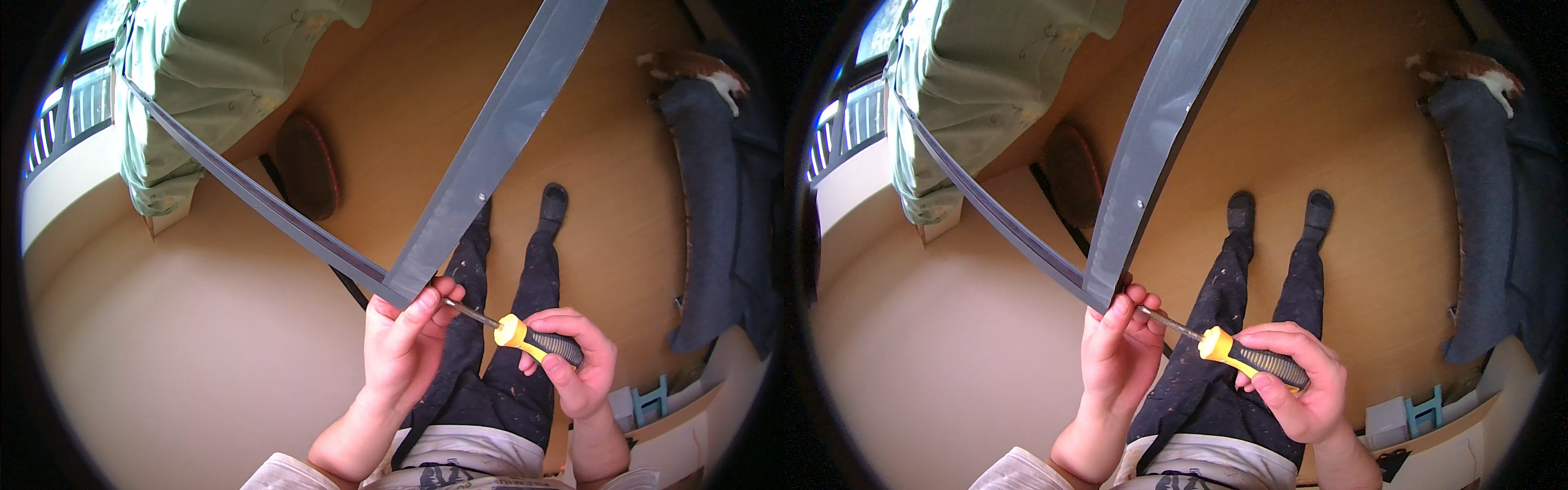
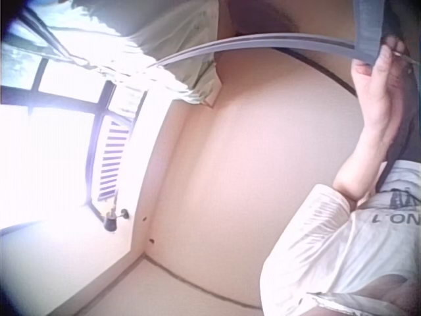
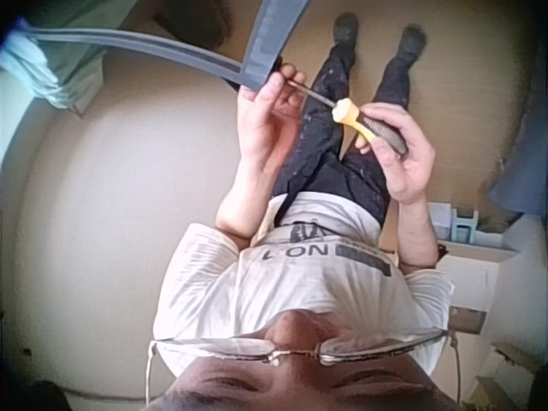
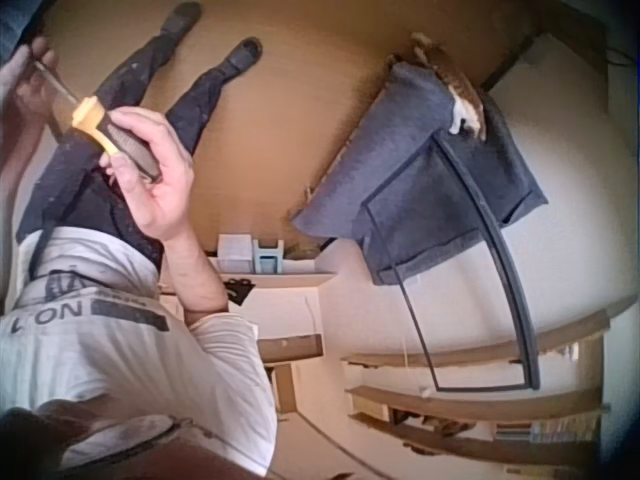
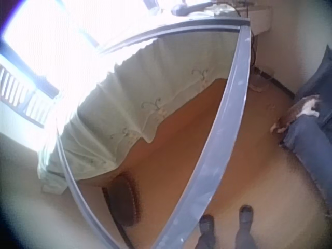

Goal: The person assembles a window screen frame by aligning the metal frame pieces and using a screwdriver to secure the corners with screws.

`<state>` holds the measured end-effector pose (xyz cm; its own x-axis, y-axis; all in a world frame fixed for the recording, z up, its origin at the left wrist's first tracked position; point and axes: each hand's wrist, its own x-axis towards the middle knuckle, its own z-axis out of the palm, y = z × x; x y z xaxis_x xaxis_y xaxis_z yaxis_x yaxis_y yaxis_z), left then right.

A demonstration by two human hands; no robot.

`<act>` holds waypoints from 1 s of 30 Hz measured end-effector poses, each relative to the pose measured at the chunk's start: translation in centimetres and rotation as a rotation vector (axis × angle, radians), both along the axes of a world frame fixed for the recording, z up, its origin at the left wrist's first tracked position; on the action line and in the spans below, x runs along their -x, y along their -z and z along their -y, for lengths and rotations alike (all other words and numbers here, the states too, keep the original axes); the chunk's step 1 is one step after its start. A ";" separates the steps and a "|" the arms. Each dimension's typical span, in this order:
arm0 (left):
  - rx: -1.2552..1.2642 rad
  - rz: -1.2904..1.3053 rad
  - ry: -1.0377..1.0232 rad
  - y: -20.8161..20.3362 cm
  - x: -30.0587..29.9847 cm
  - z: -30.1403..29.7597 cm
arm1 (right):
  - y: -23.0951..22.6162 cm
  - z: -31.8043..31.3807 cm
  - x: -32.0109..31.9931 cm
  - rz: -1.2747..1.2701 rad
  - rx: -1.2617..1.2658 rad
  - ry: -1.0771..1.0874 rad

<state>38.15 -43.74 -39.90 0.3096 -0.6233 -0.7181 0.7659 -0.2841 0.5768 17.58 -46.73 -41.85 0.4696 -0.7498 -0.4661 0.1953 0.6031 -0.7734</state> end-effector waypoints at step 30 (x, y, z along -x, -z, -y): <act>-0.159 0.788 0.218 -9.6 -28.2 -0.7 | -5.5 7.3 -12.2 -0.356 -0.035 0.389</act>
<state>66.38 -43.05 -30.31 0.6423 -0.6371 -0.4261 0.0730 -0.5026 0.8614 29.81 -54.04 -36.32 -0.0319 -0.8185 -0.5736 0.1387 0.5647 -0.8136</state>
